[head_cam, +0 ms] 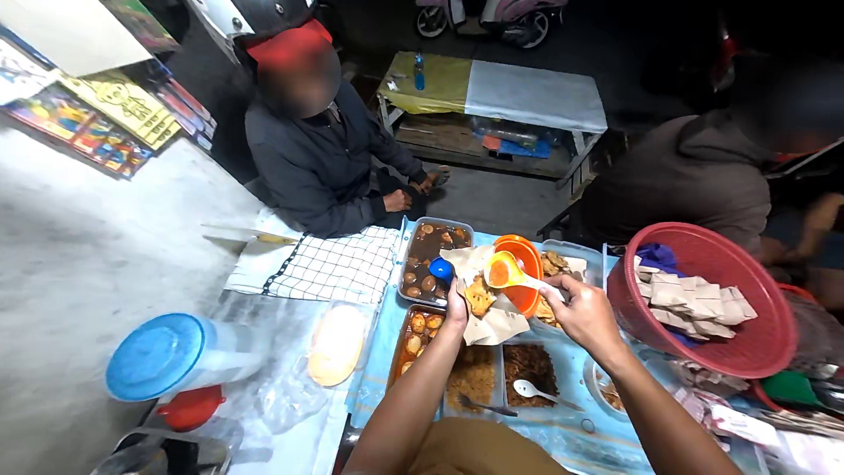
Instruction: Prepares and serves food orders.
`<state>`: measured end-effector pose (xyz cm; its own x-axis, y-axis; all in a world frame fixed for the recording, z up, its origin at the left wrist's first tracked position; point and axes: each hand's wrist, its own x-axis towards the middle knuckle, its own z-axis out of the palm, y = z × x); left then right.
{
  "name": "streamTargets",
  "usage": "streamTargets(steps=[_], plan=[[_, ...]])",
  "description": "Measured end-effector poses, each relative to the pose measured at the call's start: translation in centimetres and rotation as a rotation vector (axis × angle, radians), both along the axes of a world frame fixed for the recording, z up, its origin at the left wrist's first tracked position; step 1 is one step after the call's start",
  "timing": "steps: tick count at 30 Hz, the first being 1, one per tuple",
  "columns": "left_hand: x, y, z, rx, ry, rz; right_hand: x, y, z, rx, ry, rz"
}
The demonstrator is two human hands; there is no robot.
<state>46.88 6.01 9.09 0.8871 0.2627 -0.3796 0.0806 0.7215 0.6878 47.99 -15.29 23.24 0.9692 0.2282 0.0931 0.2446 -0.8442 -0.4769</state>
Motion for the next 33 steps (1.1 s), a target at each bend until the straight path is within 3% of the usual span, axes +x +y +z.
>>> streamTargets(steps=[22, 33], plan=[[-0.5, -0.4, 1.4, -0.010, -0.008, -0.017, 1.5, 2.9, -1.3, -0.033, -0.207, 0.055], [0.5, 0.1, 1.0, -0.039, -0.053, -0.001, -0.3, 1.1, -0.7, -0.032, -0.279, 0.046]])
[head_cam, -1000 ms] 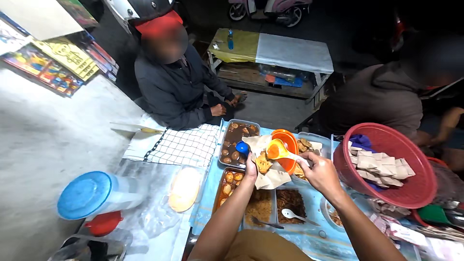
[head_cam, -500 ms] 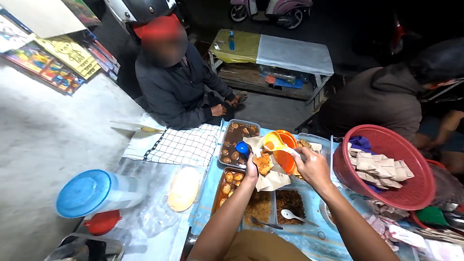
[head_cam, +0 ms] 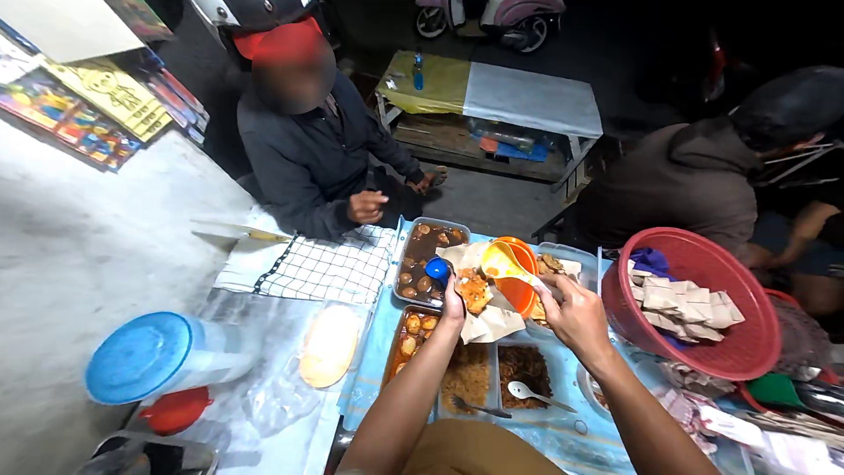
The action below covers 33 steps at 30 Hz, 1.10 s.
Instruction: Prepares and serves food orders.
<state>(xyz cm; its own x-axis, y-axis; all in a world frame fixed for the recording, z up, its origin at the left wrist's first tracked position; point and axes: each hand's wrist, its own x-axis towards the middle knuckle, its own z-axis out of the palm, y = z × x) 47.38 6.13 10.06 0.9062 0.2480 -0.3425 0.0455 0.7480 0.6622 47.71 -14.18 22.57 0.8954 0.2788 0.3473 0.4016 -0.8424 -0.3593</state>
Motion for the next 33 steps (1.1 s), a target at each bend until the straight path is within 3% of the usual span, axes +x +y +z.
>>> streamTargets(steps=[5, 9, 14, 20, 25, 29, 33], plan=[[0.2, -0.1, -0.1, 0.023, 0.021, 0.001, 0.6, -0.8, 0.1, 0.294, 0.333, -0.109], [0.0, 0.7, -0.5, 0.026, 0.027, 0.030, 1.6, -2.0, -1.3, 0.379, 0.351, -0.170], [-0.7, 2.0, 0.5, -0.002, 0.042, 0.066, 4.6, -3.2, -5.6, 0.067, 0.416, -0.247], [-3.4, 5.5, 2.2, 0.095, 0.057, 0.079, 8.1, -2.0, -9.3, -0.322, 0.373, -0.039], [-7.7, 10.8, 3.7, 0.256, 0.050, 0.167, 12.5, -0.8, -10.9, -0.350, 0.244, 0.216], [-12.4, 14.4, 3.1, 0.334, 0.108, 0.356, 15.0, 0.7, -11.4, -0.316, 0.260, 0.253], [-19.1, 17.3, 1.4, 0.491, 0.231, 0.524, 11.7, 5.0, -9.1, -0.264, 0.193, 0.317]])
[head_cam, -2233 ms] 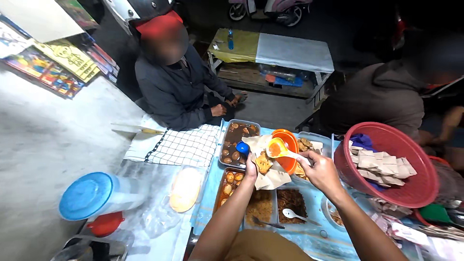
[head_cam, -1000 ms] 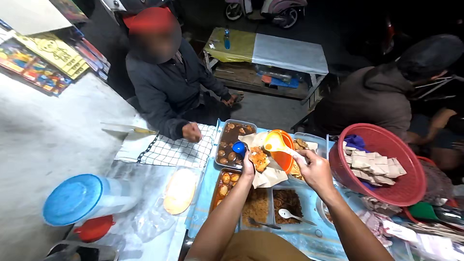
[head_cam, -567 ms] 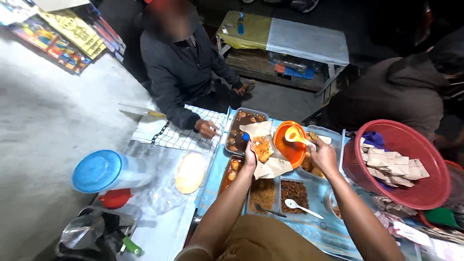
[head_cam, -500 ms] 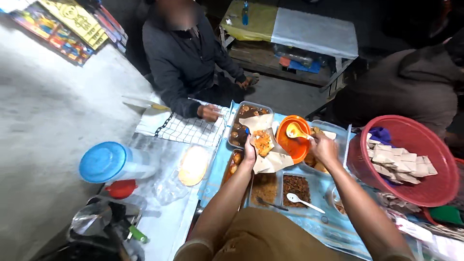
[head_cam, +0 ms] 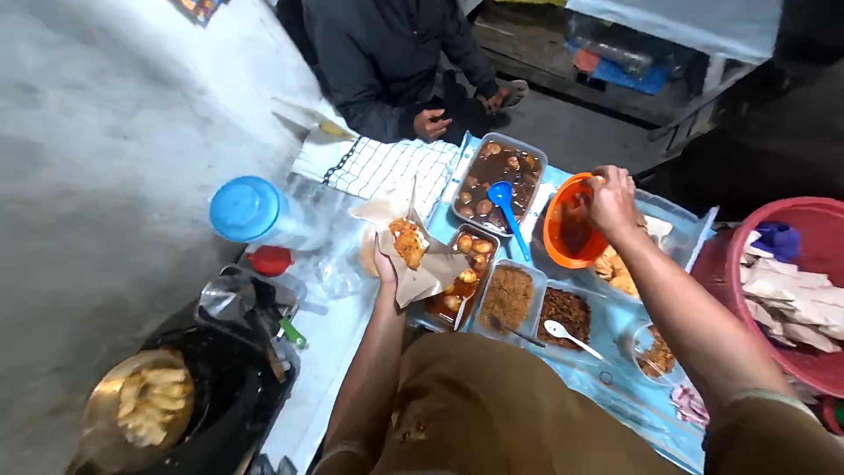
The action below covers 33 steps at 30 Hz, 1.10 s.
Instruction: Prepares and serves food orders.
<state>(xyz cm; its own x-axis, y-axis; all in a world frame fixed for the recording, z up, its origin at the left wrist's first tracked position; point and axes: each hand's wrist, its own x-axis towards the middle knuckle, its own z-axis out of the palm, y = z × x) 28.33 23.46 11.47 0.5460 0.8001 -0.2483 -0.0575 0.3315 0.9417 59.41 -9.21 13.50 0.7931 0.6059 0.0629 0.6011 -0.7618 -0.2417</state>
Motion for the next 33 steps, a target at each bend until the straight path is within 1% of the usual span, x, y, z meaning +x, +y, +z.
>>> streamTargets(steps=[2, 3, 5, 6, 7, 8, 10, 11, 14, 16, 18, 19, 20, 22, 25, 28, 30, 33], plan=[[-3.0, 0.2, -0.9, -0.064, 0.058, 0.112, -5.3, 3.5, 1.0, 0.041, -0.006, 0.162], [-4.2, -0.4, 0.1, -0.079, 0.127, 0.128, -8.8, 4.8, 0.9, 0.054, 0.061, 0.279], [-6.8, -1.0, 2.0, -0.121, 0.241, 0.190, -16.1, 7.6, -0.1, -0.036, 0.288, 0.590], [-7.9, -1.1, 3.2, -0.155, 0.244, 0.238, -19.5, 9.1, -0.8, -0.097, 0.343, 0.746], [-8.9, -0.9, 3.5, -0.189, 0.201, 0.296, -22.6, 10.2, -1.5, -0.130, 0.348, 0.860], [-10.1, -0.6, 2.9, -0.199, 0.138, 0.331, -24.9, 10.6, -2.3, -0.166, 0.340, 0.916], [-12.0, -0.5, 1.7, -0.170, 0.050, 0.370, -27.6, 10.7, -3.9, -0.189, 0.282, 0.917], [-12.9, -0.5, 1.8, -0.154, 0.033, 0.369, -28.3, 10.7, -4.3, -0.192, 0.249, 0.901], [-15.1, -1.1, 2.8, -0.215, 0.013, 0.389, -29.2, 10.2, -4.5, -0.193, 0.211, 0.857], [-16.4, -1.4, 2.3, -0.238, -0.032, 0.404, -29.0, 9.6, -4.4, -0.173, 0.225, 0.839], [-17.9, -1.7, 1.8, -0.218, -0.010, 0.383, -28.7, 9.4, -3.5, -0.105, 0.244, 0.808], [-18.6, -2.0, 2.2, -0.209, 0.042, 0.376, -28.5, 9.4, -2.6, -0.071, 0.255, 0.767], [-19.2, -2.3, 2.7, -0.196, 0.107, 0.366, -28.3, 9.4, -1.6, -0.045, 0.262, 0.709], [-20.0, -2.7, 2.3, -0.184, 0.173, 0.357, -27.9, 9.3, -0.1, 0.003, 0.271, 0.573], [-20.4, -3.2, 0.8, -0.173, 0.147, 0.374, -27.3, 9.1, 0.5, 0.078, 0.252, 0.444], [-20.5, -4.0, 0.0, -0.170, 0.093, 0.400, -27.5, 9.3, 0.1, 0.107, 0.223, 0.430], [-20.5, -4.6, -0.1, -0.183, 0.084, 0.406, -27.6, 9.7, -1.1, 0.105, 0.187, 0.441], [-20.5, -5.1, 0.0, -0.189, 0.050, 0.414, -27.8, 10.7, -3.1, 0.119, 0.069, 0.484]])
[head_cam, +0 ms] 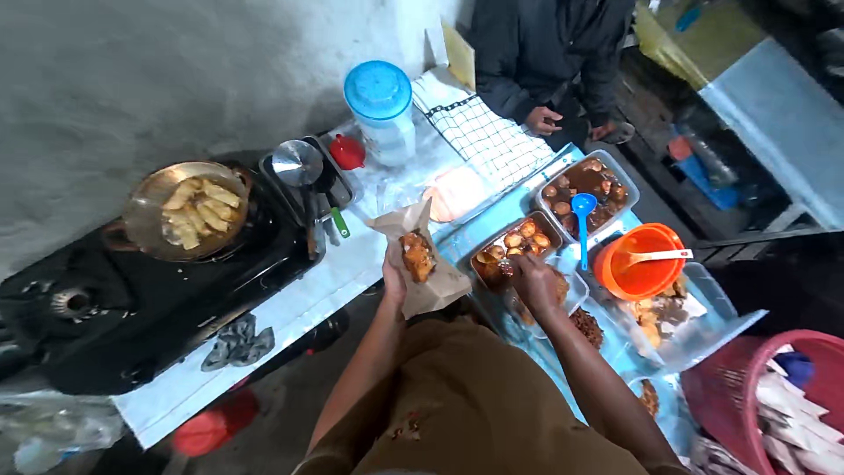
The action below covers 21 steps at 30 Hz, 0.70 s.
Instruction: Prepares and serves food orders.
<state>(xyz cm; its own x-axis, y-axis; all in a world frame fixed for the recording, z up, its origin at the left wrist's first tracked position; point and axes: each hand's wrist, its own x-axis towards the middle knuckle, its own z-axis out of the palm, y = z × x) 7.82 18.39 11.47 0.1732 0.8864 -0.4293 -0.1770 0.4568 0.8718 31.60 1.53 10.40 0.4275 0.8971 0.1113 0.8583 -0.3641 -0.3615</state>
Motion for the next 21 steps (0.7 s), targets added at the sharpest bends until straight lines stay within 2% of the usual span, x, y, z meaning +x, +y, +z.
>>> streamTargets(steps=[3, 7, 11, 13, 18, 21], plan=[[-0.3, -0.3, -0.2, 0.006, -0.054, 0.012, 0.1, 0.5, -0.9, -0.053, -0.081, 0.040], [-0.9, -0.6, -0.6, -0.002, -0.104, 0.032, 1.1, 0.9, -2.0, -0.152, -0.032, 0.107], [-1.1, -1.5, -1.0, -0.055, -0.119, 0.034, 2.3, 2.6, -0.6, -0.548, 0.125, 0.092], [-0.8, -2.1, -1.0, -0.080, -0.080, 0.038, 3.2, 3.3, -0.5, -0.651, 0.180, 0.016], [0.4, -3.5, -2.0, -0.151, -0.098, 0.052, 5.5, 3.2, -0.4, -0.618, 0.302, -0.051], [1.7, -4.0, -3.0, -0.150, -0.143, 0.048, 6.5, 2.4, 0.3, -0.526, 0.342, -0.069]])
